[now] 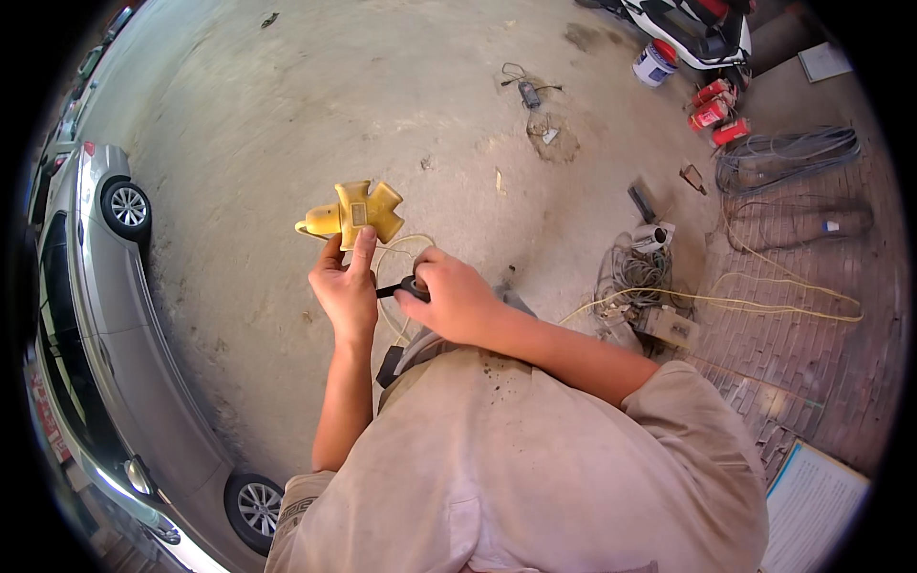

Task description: The person picks up a yellow extension cord and a yellow power strip, then repeatedly wraps black electrical tape around the power strip's body and cord junction. The person handles the cord and strip throughout, adjusting the tape and repositioning the strip.

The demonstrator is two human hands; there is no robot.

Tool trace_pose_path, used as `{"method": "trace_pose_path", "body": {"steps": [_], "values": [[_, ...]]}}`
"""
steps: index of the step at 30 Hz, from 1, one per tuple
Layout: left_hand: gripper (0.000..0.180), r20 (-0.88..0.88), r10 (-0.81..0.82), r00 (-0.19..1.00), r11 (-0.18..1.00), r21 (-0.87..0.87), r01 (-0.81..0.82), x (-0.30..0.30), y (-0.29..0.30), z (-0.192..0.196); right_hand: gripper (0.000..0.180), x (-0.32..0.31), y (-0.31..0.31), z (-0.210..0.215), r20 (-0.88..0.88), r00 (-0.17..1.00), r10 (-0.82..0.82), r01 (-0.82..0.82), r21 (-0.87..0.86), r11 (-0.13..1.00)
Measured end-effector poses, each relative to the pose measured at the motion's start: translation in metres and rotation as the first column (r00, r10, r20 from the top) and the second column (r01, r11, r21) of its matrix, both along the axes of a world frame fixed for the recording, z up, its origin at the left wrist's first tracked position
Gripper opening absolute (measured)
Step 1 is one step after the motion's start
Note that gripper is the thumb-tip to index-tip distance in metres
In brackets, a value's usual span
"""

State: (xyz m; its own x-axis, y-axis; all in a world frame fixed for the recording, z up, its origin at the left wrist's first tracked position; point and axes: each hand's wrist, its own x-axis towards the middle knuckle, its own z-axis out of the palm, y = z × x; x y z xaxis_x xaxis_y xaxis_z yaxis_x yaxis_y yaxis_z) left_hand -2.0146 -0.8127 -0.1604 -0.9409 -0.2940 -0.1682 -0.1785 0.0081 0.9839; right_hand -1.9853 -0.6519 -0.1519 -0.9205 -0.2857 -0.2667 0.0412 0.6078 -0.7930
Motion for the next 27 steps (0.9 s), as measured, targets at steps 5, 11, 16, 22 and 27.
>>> {"method": "trace_pose_path", "body": {"steps": [5,11,16,22,27], "values": [[0.042,-0.122,-0.044,0.991,0.997,-0.069,0.036,-0.005,0.000,0.001,0.023,0.000,-0.006,-0.011,0.016,0.992,-0.128,0.129,-0.135,0.982],[0.045,-0.010,-0.133,0.991,0.919,-0.376,0.120,-0.011,-0.018,-0.002,0.025,0.001,0.027,-0.011,0.364,0.921,0.142,0.007,-0.381,0.925],[0.039,-0.255,-0.361,0.897,0.626,-0.779,0.031,-0.009,-0.024,-0.010,0.035,-0.006,0.051,0.048,0.373,0.920,-0.122,0.283,-0.416,0.864],[0.044,-0.396,-0.421,0.816,0.559,-0.822,-0.111,-0.003,-0.018,-0.004,0.034,-0.041,0.032,0.091,0.309,0.944,-0.115,0.238,-0.396,0.887],[0.052,-0.427,-0.473,0.771,0.564,-0.819,-0.107,-0.001,-0.016,0.000,0.031,-0.043,0.011,0.085,0.113,0.988,-0.100,0.148,-0.591,0.793]]}}
